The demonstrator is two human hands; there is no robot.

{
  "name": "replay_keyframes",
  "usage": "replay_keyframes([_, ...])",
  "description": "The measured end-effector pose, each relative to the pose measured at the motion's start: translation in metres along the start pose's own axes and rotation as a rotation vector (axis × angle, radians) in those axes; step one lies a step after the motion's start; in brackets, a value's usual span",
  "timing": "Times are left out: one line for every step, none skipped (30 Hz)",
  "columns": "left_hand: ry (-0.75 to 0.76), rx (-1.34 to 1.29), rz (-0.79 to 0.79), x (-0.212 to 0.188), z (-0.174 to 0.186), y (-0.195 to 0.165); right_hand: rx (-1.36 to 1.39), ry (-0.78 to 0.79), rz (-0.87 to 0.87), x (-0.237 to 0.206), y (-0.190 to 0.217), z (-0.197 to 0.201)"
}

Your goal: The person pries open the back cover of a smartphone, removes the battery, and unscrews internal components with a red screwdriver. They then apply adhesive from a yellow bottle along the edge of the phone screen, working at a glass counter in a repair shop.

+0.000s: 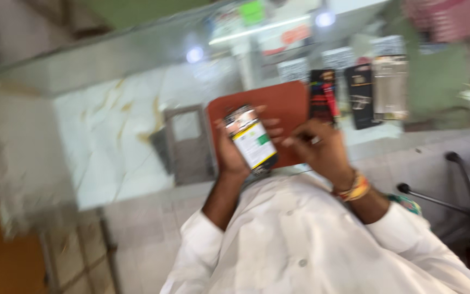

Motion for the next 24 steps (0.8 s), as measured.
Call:
replay_keyframes([-0.067, 0.056, -0.008, -0.001, -0.003, -0.002, -0.01, 0.048, -0.066, -0.005, 0.001, -0.003])
replay_keyframes([-0.068, 0.07, -0.02, 0.001, -0.008, 0.0, -0.013, 0.097, -0.131, -0.01, 0.002, -0.007])
replay_keyframes([-0.077, 0.089, -0.037, 0.002, -0.013, 0.0, -0.085, 0.108, -0.095, -0.012, 0.01, -0.007])
replay_keyframes([-0.094, 0.115, -0.061, 0.005, -0.015, -0.001, -0.151, 0.129, -0.057, -0.013, 0.017, -0.01])
replay_keyframes([-0.106, 0.107, -0.052, 0.009, -0.017, 0.002, -0.211, 0.161, -0.015, -0.015, 0.025, -0.012])
replay_keyframes([-0.127, 0.103, -0.05, 0.012, -0.017, 0.006, -0.277, 0.129, -0.004, -0.016, 0.029, -0.01])
replay_keyframes([-0.154, 0.103, -0.055, 0.013, -0.017, 0.008, -0.34, 0.103, 0.012, -0.017, 0.034, -0.009])
replay_keyframes([-0.106, 0.056, -0.051, 0.016, -0.021, 0.013, -0.4, 0.081, 0.034, -0.016, 0.039, -0.011])
replay_keyframes([-0.061, 0.013, -0.054, 0.02, -0.023, 0.017, -0.425, 0.071, 0.027, -0.014, 0.041, -0.011])
replay_keyframes([-0.022, -0.026, -0.062, 0.022, -0.026, 0.019, -0.445, 0.068, 0.024, -0.013, 0.043, -0.01])
replay_keyframes([-0.012, -0.053, -0.062, 0.023, -0.026, 0.023, -0.464, 0.07, 0.024, -0.013, 0.045, -0.012])
replay_keyframes([0.003, -0.08, -0.066, 0.026, -0.027, 0.024, -0.457, 0.064, 0.011, -0.013, 0.045, -0.013])
replay_keyframes([0.019, -0.064, -0.059, 0.026, -0.028, 0.024, -0.456, 0.057, -0.002, -0.013, 0.045, -0.013])
replay_keyframes([0.036, -0.053, -0.049, 0.026, -0.029, 0.025, -0.459, 0.049, -0.02, -0.013, 0.045, -0.013])
replay_keyframes([0.057, -0.048, -0.035, 0.027, -0.03, 0.025, -0.461, 0.046, -0.014, -0.013, 0.044, -0.014])
replay_keyframes([0.053, -0.034, -0.029, 0.027, -0.029, 0.025, -0.465, 0.041, -0.012, -0.013, 0.044, -0.014])
replay_keyframes([0.051, -0.023, -0.019, 0.027, -0.029, 0.025, -0.47, 0.033, -0.014, -0.014, 0.043, -0.015])
replay_keyframes([0.048, -0.016, -0.004, 0.026, -0.028, 0.027, -0.485, 0.017, -0.001, -0.015, 0.043, -0.016])
replay_keyframes([0.055, 0.018, 0.006, 0.024, -0.028, 0.027, -0.502, 0.0, 0.009, -0.016, 0.042, -0.016])
replay_keyframes([0.065, 0.05, 0.017, 0.023, -0.027, 0.027, -0.52, -0.02, 0.019, -0.017, 0.041, -0.016])
replay_keyframes([0.075, 0.083, 0.029, 0.021, -0.027, 0.029, -0.509, -0.037, 0.037, -0.017, 0.04, -0.016])
replay_keyframes([0.079, 0.112, 0.041, 0.018, -0.027, 0.032, -0.496, -0.055, 0.056, -0.017, 0.04, -0.016])
replay_keyframes([0.083, 0.143, 0.055, 0.015, -0.027, 0.035, -0.483, -0.073, 0.075, -0.017, 0.039, -0.016])
replay_keyframes([0.088, 0.176, 0.069, 0.013, -0.028, 0.037, -0.474, -0.06, 0.082, -0.017, 0.039, -0.017])
Point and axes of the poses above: each hand's wrist, its own x-axis towards the middle knuckle, its own z-axis out of the back of the hand, y = z × x, the point moved 6 cm from there along x, towards the middle knuckle, and after that the axes turned 12 degrees about y, right-handed, at the moved point
